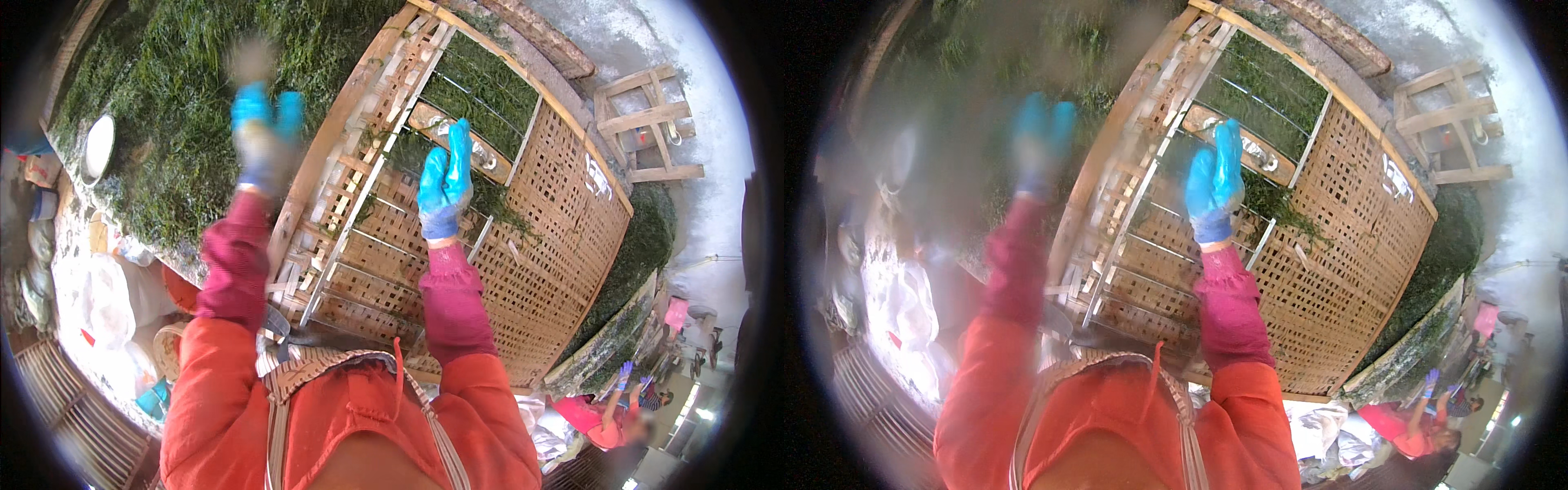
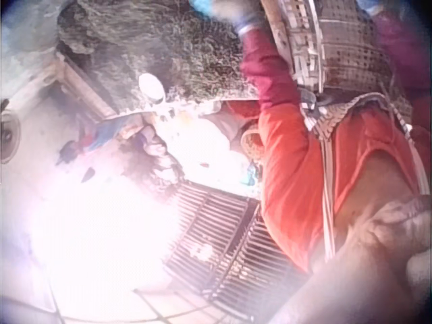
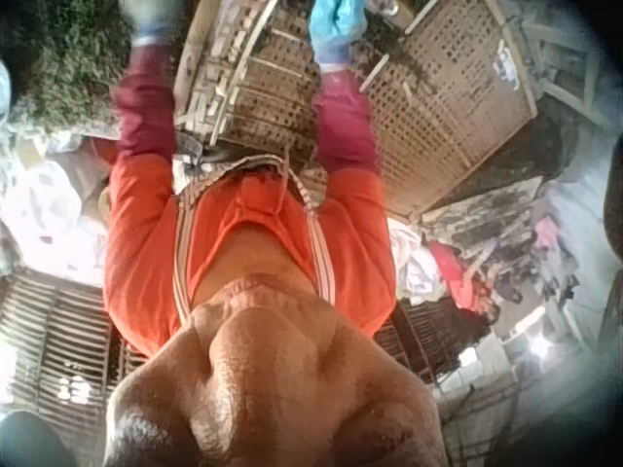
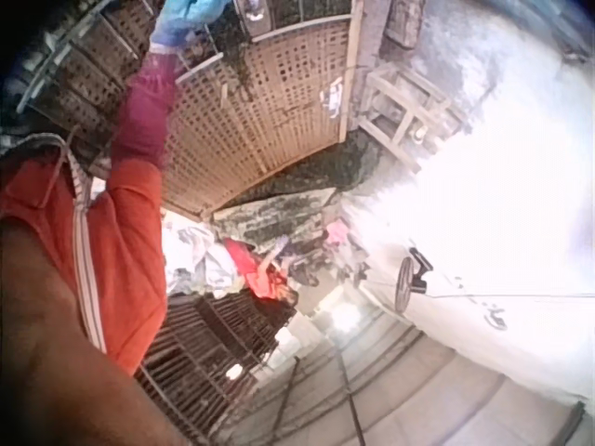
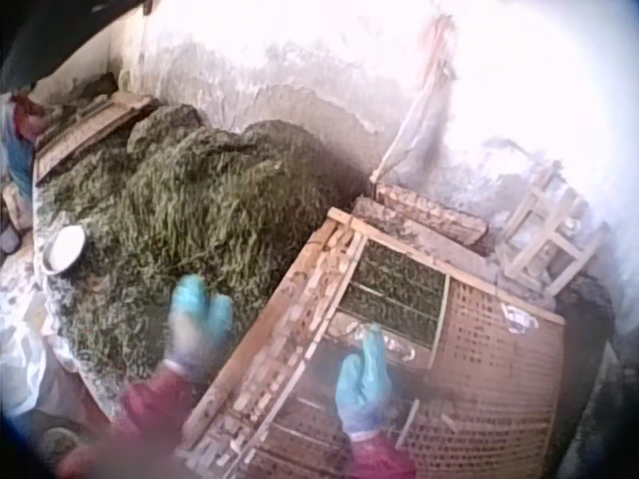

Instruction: The person processes bundles of green foliage by hand, spreading and pressing them onto a woven bamboo rack to flatten and arrange them.

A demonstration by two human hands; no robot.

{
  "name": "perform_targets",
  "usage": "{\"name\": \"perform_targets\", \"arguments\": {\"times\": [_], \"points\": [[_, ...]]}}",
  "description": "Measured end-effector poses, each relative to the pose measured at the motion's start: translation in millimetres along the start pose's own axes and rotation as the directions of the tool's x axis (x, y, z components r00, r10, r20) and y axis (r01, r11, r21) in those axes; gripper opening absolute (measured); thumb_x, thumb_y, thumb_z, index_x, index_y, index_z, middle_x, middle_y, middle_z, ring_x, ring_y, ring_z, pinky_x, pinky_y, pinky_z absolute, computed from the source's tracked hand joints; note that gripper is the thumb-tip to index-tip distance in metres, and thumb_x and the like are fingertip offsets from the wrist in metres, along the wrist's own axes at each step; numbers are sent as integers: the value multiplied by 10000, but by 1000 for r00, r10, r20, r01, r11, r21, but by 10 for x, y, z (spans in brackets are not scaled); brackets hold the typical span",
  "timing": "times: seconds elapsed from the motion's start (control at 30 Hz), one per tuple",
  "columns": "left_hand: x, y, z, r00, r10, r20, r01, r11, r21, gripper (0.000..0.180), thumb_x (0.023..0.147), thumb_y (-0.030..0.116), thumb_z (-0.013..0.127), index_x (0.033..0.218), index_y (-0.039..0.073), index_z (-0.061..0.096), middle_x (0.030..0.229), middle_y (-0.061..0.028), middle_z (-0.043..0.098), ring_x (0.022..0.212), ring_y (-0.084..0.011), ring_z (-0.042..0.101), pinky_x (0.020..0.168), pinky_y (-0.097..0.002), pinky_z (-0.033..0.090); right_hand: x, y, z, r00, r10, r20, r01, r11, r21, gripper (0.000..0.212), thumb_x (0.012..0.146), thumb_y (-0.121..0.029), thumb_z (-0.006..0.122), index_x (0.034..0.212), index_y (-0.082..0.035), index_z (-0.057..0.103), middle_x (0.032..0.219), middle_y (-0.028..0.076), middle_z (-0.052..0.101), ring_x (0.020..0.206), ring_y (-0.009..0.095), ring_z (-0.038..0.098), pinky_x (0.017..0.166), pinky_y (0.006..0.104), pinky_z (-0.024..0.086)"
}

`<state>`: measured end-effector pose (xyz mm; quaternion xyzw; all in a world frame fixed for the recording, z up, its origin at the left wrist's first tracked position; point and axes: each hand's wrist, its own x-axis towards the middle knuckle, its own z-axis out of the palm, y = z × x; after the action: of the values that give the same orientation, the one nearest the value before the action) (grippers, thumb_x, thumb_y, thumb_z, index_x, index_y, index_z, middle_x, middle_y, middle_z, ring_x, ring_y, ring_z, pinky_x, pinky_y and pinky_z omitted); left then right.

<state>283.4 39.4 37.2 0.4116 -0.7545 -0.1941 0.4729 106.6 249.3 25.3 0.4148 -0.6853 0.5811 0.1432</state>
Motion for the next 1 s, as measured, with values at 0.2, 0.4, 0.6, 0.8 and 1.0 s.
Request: {"name": "perform_targets", "arguments": {"times": [0.2, 0.4, 0.6, 0.8, 1.0], "points": [[-1116, 1394, 1050, 534, 380, 756, -512, 856, -68, 525, 1026, 430, 458, 1369, 50, 573, 1496, -182, 536, 1432, -340, 458, 1235, -520, 270, 148, 115, -480, 997, -10, -72, 4, 996, -87, 413, 1076, -156, 517, 1444, 29, 548, 1555, 214, 492, 1407, 332, 519, 1129, 412, 448], [-1401, 1113, 1127, 506, 625, 594, -850, 476, 223, 506, 904, 307, 621, 1359, 85, 603, 1503, -145, 534, 1435, -340, 446, 1240, -515, 283, 49, 81, -1011, 782, -97, 615, 468, 743, -478, 387, 970, -130, 623, 1312, 50, 637, 1332, 258, 638, 1160, 416, 640, 1000, 479, 517], [-1252, 1001, 463, 738, 531, 417, -169, 744, -647, 553, 970, 309, 624, 1483, 125, 529, 1582, -128, 477, 1408, -301, 504, 1224, -481, 353, -240, 385, -1153, 790, 22, 613, 445, 668, -597, 412, 973, -122, 610, 1353, 37, 624, 1415, 226, 606, 1274, 399, 597, 1069, 486, 486], [-1500, -993, -1322, 917, -269, 296, 267, 963, 49, 487, 926, 303, 730, 1359, 118, 603, 1196, -166, 704, 928, -328, 721, 753, -427, 598, -183, 330, -1120, 792, -53, 608, 442, 736, -512, 371, 1022, -164, 588, 1326, 38, 654, 1394, 211, 631, 1263, 374, 613, 1072, 465, 481], [-1743, -1466, -1524, 874, -262, 408, 81, 909, 410, 424, 881, 268, 745, 1262, 94, 681, 1094, -177, 741, 902, -369, 728, 757, -447, 601, -150, 363, -1117, 809, -91, 581, 432, 762, -483, 377, 972, -133, 645, 1319, 15, 665, 1369, 186, 650, 1228, 359, 629, 1062, 452, 485]]}}
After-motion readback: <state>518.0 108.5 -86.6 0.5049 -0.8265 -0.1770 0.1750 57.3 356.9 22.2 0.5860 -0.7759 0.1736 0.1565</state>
